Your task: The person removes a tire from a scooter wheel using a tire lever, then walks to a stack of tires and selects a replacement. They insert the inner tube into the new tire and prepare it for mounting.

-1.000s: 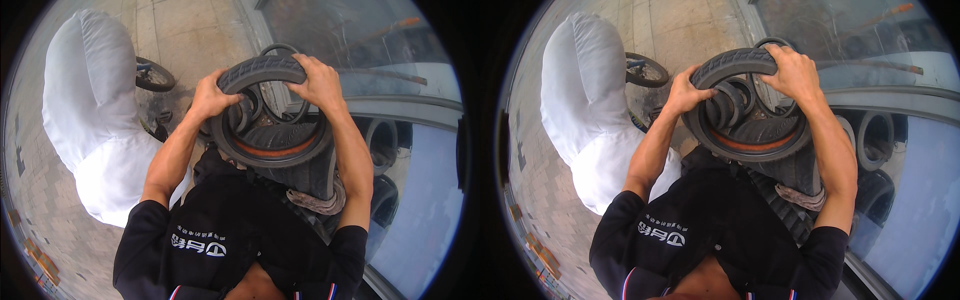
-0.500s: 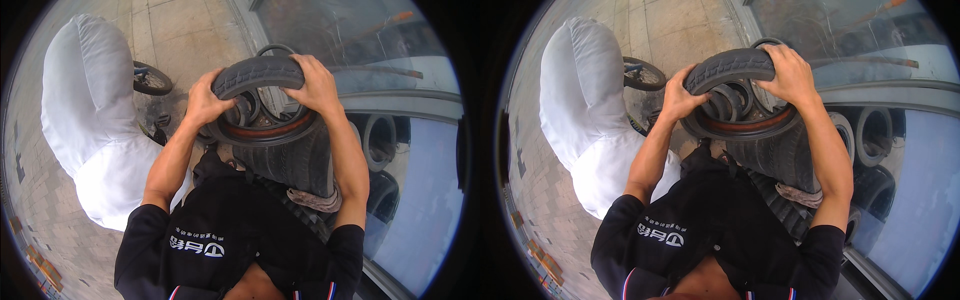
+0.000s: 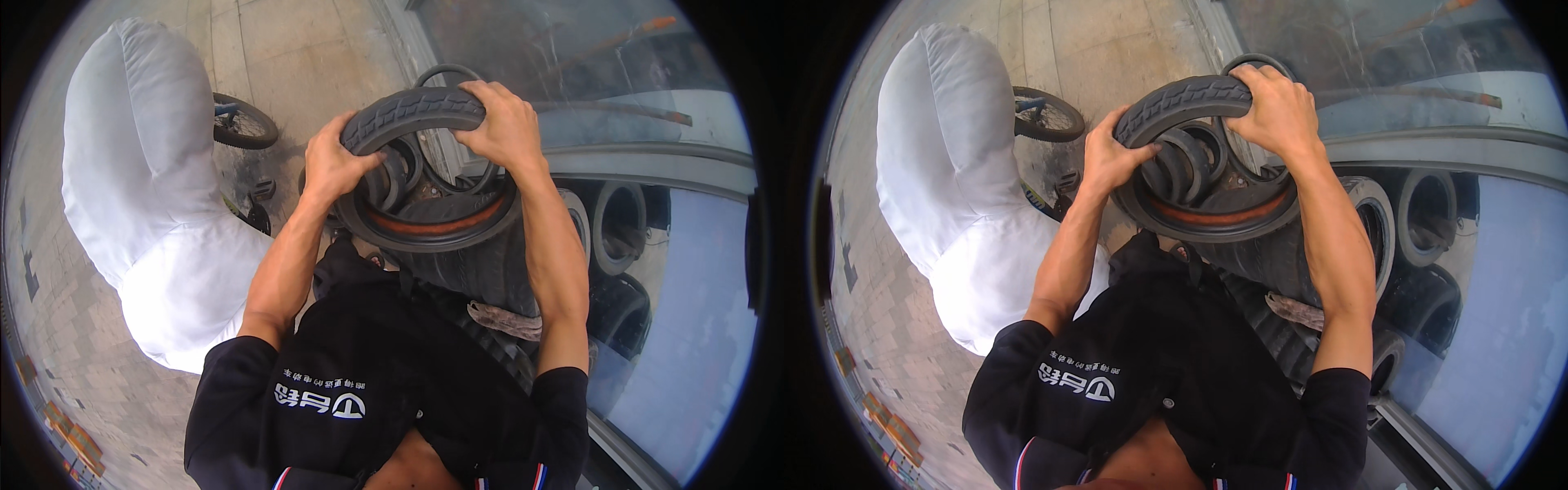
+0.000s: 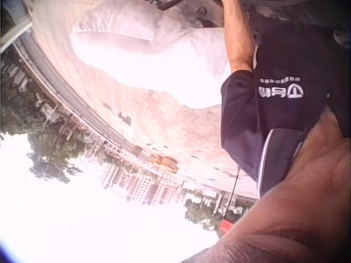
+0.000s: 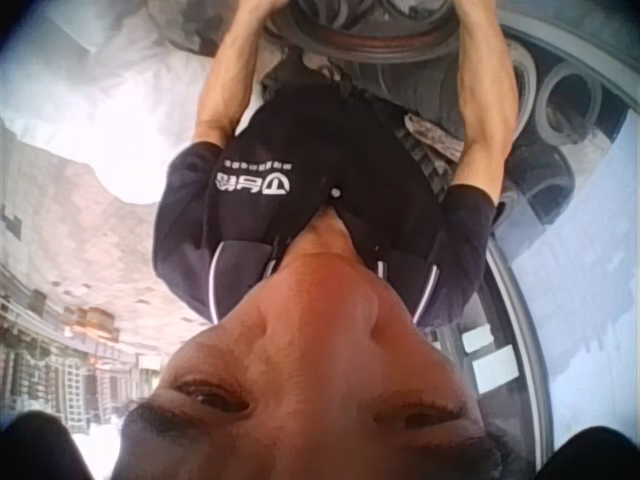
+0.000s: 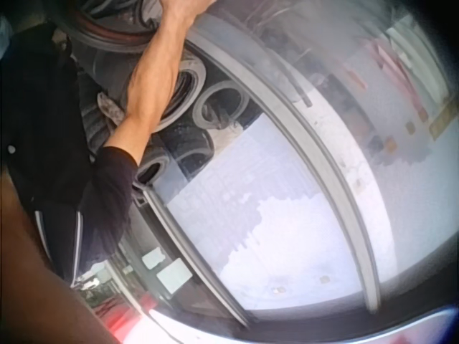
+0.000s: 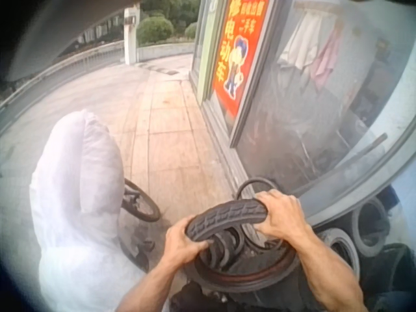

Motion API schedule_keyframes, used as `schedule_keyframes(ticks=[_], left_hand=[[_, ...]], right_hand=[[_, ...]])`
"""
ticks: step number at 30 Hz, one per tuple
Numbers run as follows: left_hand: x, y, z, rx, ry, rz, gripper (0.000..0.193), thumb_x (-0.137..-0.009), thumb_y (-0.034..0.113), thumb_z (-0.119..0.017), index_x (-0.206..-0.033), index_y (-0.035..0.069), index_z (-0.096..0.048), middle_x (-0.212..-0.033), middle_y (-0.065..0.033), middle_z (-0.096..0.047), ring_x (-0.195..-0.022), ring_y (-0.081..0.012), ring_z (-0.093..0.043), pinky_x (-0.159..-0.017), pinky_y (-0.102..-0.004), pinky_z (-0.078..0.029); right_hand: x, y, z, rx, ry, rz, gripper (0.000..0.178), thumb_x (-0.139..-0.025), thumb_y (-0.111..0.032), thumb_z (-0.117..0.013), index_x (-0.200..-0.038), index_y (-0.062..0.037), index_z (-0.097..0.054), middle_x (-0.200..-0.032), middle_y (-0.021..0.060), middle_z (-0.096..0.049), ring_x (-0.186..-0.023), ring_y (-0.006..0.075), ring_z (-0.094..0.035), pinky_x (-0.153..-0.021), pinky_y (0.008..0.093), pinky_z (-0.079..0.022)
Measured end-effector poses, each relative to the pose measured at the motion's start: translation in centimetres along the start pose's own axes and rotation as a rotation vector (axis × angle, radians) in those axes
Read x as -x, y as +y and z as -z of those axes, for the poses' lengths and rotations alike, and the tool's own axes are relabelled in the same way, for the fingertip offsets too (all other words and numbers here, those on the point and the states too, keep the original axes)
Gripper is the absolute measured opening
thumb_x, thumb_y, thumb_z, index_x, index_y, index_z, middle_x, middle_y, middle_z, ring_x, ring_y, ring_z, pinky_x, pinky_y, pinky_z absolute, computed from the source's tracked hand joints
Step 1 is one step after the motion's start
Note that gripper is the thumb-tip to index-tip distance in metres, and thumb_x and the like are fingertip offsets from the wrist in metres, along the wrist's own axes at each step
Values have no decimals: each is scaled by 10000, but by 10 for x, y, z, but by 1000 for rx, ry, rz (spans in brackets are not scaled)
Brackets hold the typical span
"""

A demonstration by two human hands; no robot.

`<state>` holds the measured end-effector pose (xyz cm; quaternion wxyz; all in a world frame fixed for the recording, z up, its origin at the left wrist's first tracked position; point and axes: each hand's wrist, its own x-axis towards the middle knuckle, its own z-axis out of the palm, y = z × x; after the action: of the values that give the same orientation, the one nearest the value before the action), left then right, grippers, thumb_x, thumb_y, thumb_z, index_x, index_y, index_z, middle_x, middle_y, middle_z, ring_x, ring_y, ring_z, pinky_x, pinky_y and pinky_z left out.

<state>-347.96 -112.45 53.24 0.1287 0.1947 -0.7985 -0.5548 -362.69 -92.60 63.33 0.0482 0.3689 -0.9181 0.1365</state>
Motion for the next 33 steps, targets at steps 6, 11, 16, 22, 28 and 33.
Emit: schedule_keyframes(ticks=[6, 11, 16, 22, 28, 33], left_hand=[[-16, 13, 17, -57, -198, -52, 940, -575, 198, -914, -1374, -44, -482, -1258, -237, -624, -1195, -302, -603, -1016, -376, -468], [8, 11, 31, -26, -34, -84, 1181, -535, 277, -944, -1483, -23, -308, -1433, -267, -467, -1335, -349, -482, -1092, -402, -412], [3, -11, 13, -145, 188, -1, 1116, -559, 268, -931, -1466, -18, -349, -1308, -237, -582, -1225, -318, -576, -1029, -373, -460], [-25, -19, 23, -66, 249, -79, 754, -597, 213, -896, -1254, -31, -618, -1146, -197, -688, -1052, -251, -676, -944, -345, -509], [-23, 5, 14, -141, 253, -195, 711, -592, 196, -897, -1227, -3, -647, -1110, -179, -704, -1019, -256, -692, -922, -345, -522], [-22, 12, 11, -112, 244, -120, 676, -597, 198, -904, -1197, 0, -664, -1065, -163, -723, -972, -244, -706, -890, -342, -534]], right_hand=[[5, 23, 1, -107, -15, 5, 572, -597, -245, -809, -1134, -105, -672, -1067, 104, -697, -964, 341, -673, -832, 423, -539], [26, 43, 6, -257, 121, -202, 641, -575, -189, -854, -1164, -42, -650, -1086, 154, -703, -1004, 303, -684, -881, 384, -530], [39, 60, -7, -397, 284, -314, 694, -600, -200, -877, -1198, 33, -612, -1046, 193, -704, -985, 290, -688, -888, 367, -527], [38, 35, 2, -156, 179, -230, 892, -581, -240, -896, -1350, -15, -503, -1300, 214, -561, -1182, 356, -565, -1003, 436, -456], [-18, -1, 13, 89, 117, 299, 826, -597, -227, -872, -1345, -115, -540, -1278, 133, -584, -1183, 352, -548, -1003, 454, -458], [-32, -8, 10, 86, 103, 187, 600, -619, -159, -802, -1193, -101, -638, -1067, 90, -660, -1016, 315, -622, -868, 423, -518]])
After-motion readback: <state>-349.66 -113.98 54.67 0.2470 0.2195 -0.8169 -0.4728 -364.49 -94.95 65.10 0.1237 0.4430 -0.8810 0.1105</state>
